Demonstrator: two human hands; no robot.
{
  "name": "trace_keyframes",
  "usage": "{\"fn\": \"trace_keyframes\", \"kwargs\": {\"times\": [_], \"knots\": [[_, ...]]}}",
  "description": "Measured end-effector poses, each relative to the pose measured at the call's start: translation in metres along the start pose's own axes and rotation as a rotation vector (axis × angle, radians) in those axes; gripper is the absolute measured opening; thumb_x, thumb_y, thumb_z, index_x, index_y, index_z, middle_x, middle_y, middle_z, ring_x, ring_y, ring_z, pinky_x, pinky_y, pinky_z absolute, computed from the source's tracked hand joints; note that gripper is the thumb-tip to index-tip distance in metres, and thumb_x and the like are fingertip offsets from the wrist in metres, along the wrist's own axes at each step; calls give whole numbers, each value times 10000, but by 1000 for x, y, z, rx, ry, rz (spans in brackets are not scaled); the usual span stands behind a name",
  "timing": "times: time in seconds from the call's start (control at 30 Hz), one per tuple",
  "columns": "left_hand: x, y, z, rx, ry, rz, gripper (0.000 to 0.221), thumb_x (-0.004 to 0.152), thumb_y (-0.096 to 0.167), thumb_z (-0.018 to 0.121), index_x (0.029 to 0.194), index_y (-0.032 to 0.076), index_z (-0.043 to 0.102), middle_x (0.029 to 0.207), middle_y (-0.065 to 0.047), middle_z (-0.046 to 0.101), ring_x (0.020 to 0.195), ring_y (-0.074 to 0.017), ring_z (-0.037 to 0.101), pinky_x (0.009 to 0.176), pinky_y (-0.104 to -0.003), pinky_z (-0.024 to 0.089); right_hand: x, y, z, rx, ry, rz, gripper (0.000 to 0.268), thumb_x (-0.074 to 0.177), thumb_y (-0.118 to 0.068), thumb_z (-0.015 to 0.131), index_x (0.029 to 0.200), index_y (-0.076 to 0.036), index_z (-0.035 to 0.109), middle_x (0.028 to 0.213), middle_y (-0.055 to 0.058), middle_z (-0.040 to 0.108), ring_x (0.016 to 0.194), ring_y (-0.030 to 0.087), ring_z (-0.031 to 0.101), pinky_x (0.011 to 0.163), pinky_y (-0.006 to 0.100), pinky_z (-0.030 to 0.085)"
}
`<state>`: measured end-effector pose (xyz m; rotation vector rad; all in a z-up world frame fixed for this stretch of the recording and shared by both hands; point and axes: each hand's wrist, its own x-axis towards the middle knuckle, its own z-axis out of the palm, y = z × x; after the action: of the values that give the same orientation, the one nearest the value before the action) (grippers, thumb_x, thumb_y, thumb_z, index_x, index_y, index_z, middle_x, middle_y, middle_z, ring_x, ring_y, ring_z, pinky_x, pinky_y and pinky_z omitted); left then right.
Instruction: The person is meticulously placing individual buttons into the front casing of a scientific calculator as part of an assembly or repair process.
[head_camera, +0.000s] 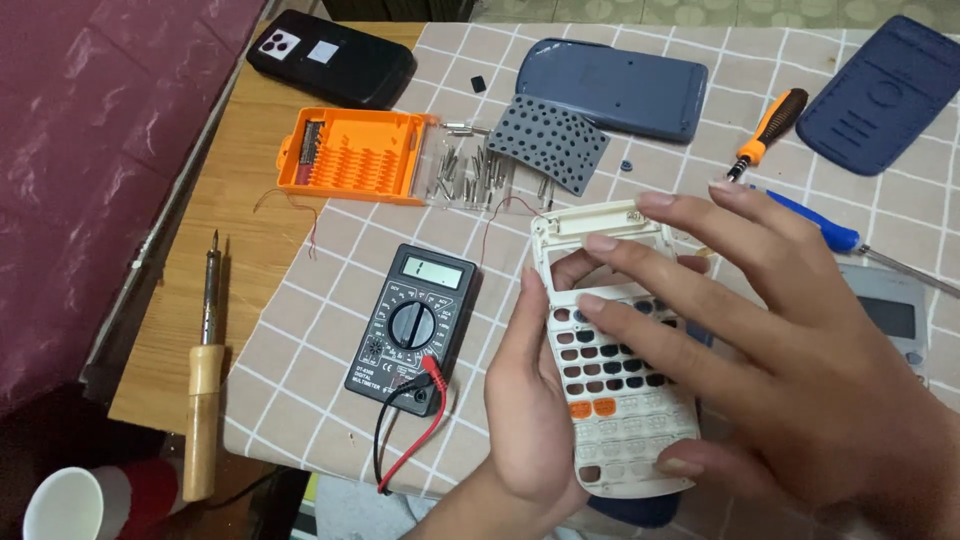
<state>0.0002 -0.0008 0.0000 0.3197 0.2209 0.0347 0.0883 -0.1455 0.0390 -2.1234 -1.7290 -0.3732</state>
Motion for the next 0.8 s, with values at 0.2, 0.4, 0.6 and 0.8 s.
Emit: {"fn": "trace_keyframes", "kwargs": {"times": [0.2,0.4,0.6,0.8], "knots": [[-1,0,1,-5,27,-17,603,1135,497,227,1460,61,489,1323,-189,624,1128,-233,642,992,-376,517,-2,3,5,-6,-45,-21,593,915,-643,351,1254,-260,651,1585,96,471,1531,428,321,1248,701,221],[0,-5,-6,-54,34,-33,562,1155,512,232,1415,81,481,1272,-164,617,1084,-211,643,957,-373,519,-1,8,4,-45,-11,-60,596,868,-665,427,1165,-226,700,1539,153,520,1472,473,402,1180,746,287],[0,-3,-3,12,25,48,583,1140,465,227,1448,39,480,1375,-184,593,1204,-240,601,1063,-388,468,-3,8,8,-47,-36,-58,684,840,-715,436,1261,-218,648,1576,171,466,1498,462,366,1204,707,273],[-2,-5,-6,-21,2,46,568,1158,463,277,1450,25,488,1285,-190,639,1088,-216,658,976,-350,521,-4,8,10,-9,-33,-41,682,914,-678,281,1261,-222,652,1575,159,459,1498,447,347,1225,720,224]]}}
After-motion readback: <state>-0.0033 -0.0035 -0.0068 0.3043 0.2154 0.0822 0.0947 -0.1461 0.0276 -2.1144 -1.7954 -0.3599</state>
